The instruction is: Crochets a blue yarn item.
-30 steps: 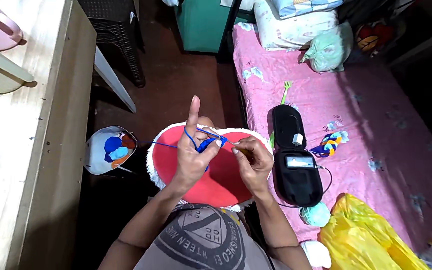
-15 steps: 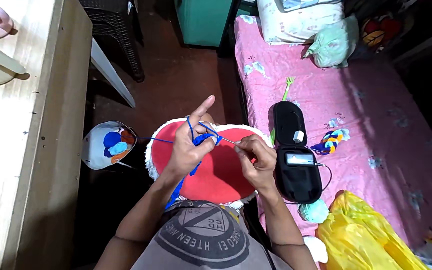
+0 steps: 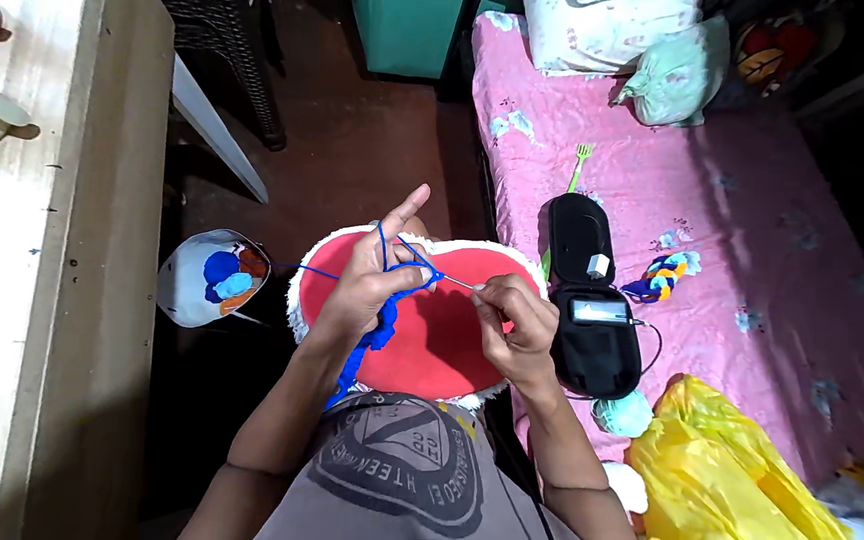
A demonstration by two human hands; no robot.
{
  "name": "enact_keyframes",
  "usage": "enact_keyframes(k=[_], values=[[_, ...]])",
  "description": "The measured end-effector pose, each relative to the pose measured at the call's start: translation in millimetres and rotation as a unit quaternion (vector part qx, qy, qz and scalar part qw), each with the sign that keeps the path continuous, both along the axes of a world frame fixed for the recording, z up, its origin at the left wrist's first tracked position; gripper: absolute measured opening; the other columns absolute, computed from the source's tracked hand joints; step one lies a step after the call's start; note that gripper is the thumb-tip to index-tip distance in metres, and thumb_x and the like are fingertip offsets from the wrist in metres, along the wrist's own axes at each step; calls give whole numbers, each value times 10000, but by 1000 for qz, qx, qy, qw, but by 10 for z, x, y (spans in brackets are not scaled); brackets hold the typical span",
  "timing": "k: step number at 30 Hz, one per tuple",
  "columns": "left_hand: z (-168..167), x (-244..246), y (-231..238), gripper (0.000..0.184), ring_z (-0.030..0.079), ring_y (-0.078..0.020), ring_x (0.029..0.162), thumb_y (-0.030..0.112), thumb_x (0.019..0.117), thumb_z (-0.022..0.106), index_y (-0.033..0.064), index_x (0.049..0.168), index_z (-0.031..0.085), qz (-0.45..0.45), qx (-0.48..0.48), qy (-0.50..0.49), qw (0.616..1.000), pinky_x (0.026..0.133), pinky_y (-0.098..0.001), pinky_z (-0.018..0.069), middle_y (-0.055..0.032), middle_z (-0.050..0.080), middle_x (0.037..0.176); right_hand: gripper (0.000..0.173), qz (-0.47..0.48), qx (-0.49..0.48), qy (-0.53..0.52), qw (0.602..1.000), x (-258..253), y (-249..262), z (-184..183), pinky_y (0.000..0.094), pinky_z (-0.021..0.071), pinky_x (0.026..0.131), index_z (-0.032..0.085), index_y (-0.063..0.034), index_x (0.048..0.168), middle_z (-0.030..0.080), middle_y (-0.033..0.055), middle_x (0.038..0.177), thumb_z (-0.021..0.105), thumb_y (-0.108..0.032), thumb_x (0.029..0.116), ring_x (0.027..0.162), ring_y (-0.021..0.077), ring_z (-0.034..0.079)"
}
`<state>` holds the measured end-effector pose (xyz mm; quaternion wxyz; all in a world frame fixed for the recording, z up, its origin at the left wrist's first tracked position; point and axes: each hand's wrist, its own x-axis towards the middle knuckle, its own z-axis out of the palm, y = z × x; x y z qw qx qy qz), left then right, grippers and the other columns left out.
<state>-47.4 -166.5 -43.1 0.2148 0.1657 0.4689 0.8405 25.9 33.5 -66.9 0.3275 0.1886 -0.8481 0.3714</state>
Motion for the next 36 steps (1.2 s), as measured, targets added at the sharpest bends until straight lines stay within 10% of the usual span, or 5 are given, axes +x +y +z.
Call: enact_keyframes(k=[6, 13, 18, 27, 36], values=[[-15, -16, -37, 808, 569, -37, 529, -102, 826, 507, 108, 1590, 350, -24, -19, -25, 999, 506, -138, 472, -43, 635, 687, 134, -4, 30, 16, 999, 9, 5, -34, 207, 502, 575, 707, 7, 867, 657, 102, 769, 610, -47, 943, 645, 107, 602], [-21, 29, -14, 846, 602, -48, 619, -71, 804, 589, 129, 1593, 358, 11, -115, 104, 988, 566, -162, 526, -13, 646, 842, 93, 114, -276, -218, 929, 32, 43, -27, 178, 575, 743, 704, -34, 948, 706, -12, 911, 671, 27, 886, 822, 10, 661], [-41, 87, 64, 976, 626, -72, 641, -111, 828, 595, 240, 1648, 198, 14, -71, 86, 994, 588, -172, 536, -42, 651, 831, 110, 166, -425, -299, 838, 22, -10, -2, 128, 418, 529, 704, -80, 949, 697, -12, 886, 676, 10, 891, 612, -40, 517], [-46, 124, 37, 914, 613, -71, 632, -115, 866, 583, 237, 1640, 248, 35, -51, 81, 995, 577, -161, 529, -53, 638, 834, 64, 12, -131, -80, 988, 94, -81, -58, 127, 538, 692, 679, 56, 898, 662, 81, 850, 651, 3, 921, 774, 19, 629], [-58, 54, -4, 682, 562, -37, 576, -75, 807, 520, 41, 1480, 512, 5, -32, 42, 999, 531, -151, 486, -3, 620, 755, 47, 95, -188, -135, 968, 108, 95, -73, 138, 552, 721, 693, 21, 929, 681, 46, 885, 666, -18, 929, 815, 10, 645]])
